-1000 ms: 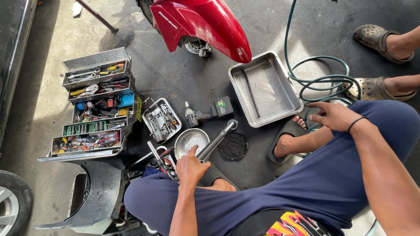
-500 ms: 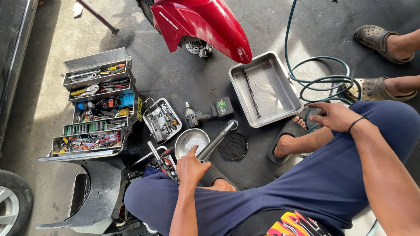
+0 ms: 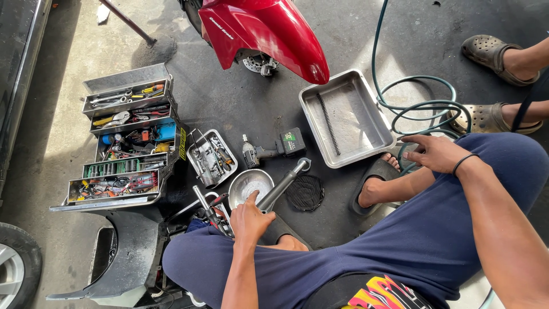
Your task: Repairing a motorcycle by using a ratchet and an impact driver to work on engine or frame components.
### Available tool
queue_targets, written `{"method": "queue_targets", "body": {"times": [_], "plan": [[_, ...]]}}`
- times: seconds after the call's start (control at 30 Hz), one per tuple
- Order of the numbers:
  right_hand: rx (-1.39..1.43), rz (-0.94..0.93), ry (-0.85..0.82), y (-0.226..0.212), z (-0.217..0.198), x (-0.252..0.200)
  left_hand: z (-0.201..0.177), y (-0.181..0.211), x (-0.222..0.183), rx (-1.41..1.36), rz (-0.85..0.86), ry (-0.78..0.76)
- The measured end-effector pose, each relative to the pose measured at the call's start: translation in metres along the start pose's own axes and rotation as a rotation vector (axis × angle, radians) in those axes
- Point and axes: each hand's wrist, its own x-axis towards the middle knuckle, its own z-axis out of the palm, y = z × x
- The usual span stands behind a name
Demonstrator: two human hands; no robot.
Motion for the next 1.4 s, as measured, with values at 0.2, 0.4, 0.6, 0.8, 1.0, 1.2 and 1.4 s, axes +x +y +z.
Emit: {"method": "queue_targets", "body": {"times": [0.2, 0.4, 0.6, 0.8, 1.0, 1.2, 1.4], "plan": [[-0.008, -0.027, 0.006, 0.009, 0.008, 0.007, 0.003, -0.006, -0.001, 0.0, -0.006, -0.007], [-0.024, -0.103, 0.096, 0.028, 0.013, 0.03, 0.008, -0.007, 0.013, 0.029, 0.046, 0.027], [0.047, -0.076, 0.036, -0.006, -0.003, 0.002, 0.01, -0.008, 0.018, 0.037, 0.003, -0.035], [0.378, -0.208, 0.283, -0.015, -0.013, -0.009, 0.008, -0.007, 0.016, 0.035, 0.007, -0.051], [-0.151, -0.09, 0.003, 0.025, 0.011, 0.033, 0.009, -0.007, 0.022, 0.048, 0.013, -0.064], [0.023, -0.048, 0.044, 0.013, 0.006, 0.017, 0.015, -0.009, 0.02, 0.009, 0.023, -0.024], [0.012, -0.036, 0.03, 0.012, 0.004, 0.017, 0.014, -0.006, 0.025, 0.006, -0.011, -0.035]]}}
